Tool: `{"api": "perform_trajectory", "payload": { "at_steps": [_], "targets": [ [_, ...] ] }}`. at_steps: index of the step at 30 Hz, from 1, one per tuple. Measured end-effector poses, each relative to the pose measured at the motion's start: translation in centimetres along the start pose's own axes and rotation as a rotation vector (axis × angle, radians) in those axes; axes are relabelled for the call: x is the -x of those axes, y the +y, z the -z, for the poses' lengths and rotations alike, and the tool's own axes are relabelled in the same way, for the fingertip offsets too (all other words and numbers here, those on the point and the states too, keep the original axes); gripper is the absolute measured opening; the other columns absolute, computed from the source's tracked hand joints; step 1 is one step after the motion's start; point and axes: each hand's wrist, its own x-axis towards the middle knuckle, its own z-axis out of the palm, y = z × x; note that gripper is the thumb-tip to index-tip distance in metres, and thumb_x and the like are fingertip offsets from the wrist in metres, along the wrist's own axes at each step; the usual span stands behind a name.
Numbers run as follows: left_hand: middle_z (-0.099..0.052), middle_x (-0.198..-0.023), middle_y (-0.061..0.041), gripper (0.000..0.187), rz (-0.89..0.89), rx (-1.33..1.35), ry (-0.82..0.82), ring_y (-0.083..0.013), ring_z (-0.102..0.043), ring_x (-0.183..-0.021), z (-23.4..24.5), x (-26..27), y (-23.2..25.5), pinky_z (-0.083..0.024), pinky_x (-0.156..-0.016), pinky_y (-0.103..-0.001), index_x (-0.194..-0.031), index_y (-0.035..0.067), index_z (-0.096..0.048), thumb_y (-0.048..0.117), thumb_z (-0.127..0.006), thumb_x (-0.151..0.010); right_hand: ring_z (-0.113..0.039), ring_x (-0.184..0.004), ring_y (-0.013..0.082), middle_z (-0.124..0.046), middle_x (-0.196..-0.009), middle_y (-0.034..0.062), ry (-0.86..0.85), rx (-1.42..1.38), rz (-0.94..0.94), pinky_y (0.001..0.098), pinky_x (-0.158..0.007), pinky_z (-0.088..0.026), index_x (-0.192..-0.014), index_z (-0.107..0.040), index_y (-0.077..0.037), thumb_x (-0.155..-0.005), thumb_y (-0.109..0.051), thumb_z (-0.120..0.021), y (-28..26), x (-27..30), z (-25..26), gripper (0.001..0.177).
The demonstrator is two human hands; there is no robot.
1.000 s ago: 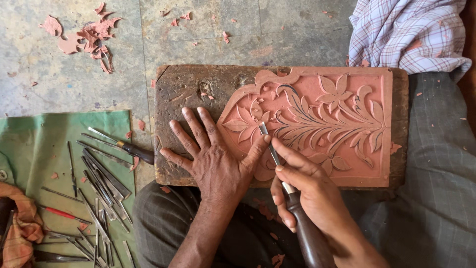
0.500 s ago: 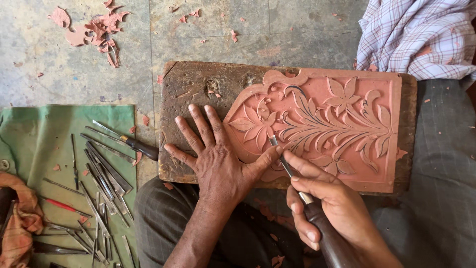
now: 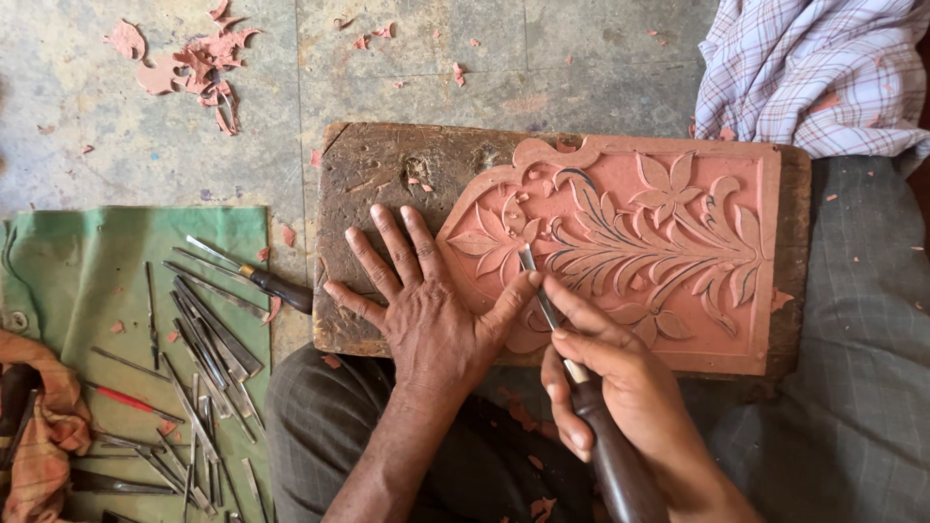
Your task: The person carves a floral design into a block of wood using a hand chisel, handling the wood block and removing shavings.
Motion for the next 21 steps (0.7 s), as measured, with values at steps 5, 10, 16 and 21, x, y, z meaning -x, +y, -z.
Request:
{"api": "perform_trajectory", "payload": {
  "at_steps": [5, 10, 16, 21],
  "targets": [
    [-0.004, -0.166, -0.033, 0.146, -0.029, 0.073, -0.008, -0.0493, 0.008, -0.153, 0.9, 0.1, 0.0, 0.016, -0.106, -0.08, -0.156, -0.013, -0.018, 0.097, -0.056, -0.067, -0.053, -0.036, 0.0197, -0.059, -0.073, 0.0113, -0.131, -0.026, -0.014, 0.0353, -0.03, -0.046, -0.166, -0.03, -0.019, -0.1, -0.013, -0.048, -0.2, 1.0, 1.5, 0.069],
    [-0.004, -0.167, -0.033, 0.146, -0.016, 0.042, -0.022, -0.0499, 0.008, -0.153, 0.9, -0.1, 0.2, 0.015, -0.105, -0.08, -0.156, -0.013, -0.019, 0.097, -0.056, -0.068, -0.049, -0.029, 0.0199, -0.057, -0.065, 0.0112, 0.043, -0.002, -0.102, 0.0348, -0.025, -0.042, -0.161, -0.037, -0.023, -0.092, -0.014, -0.047, -0.7, 0.8, 0.4, 0.07],
    [-0.007, -0.168, -0.03, 0.136, 0.01, 0.03, 0.022, -0.0481, 0.006, -0.155, 0.1, 0.0, 0.1, 0.014, -0.107, -0.079, -0.158, -0.01, -0.022, 0.094, -0.051, -0.075, -0.05, -0.03, 0.0188, -0.056, -0.063, 0.0112, 0.012, 0.014, -0.03, 0.0324, -0.026, -0.042, -0.162, -0.037, -0.024, -0.095, -0.015, -0.047, -0.5, -0.1, -0.5, 0.069],
    [-0.008, -0.169, -0.026, 0.127, 0.032, 0.047, 0.051, -0.0454, 0.008, -0.156, -0.4, 0.1, 0.0, 0.016, -0.109, -0.077, -0.159, -0.006, -0.022, 0.091, -0.047, -0.082, -0.054, -0.035, 0.0169, -0.06, -0.064, 0.0121, -0.152, 0.152, 0.18, 0.0314, -0.029, -0.046, -0.164, -0.032, -0.021, -0.099, -0.016, -0.045, -0.7, 0.5, -0.8, 0.067]
  ]
}}
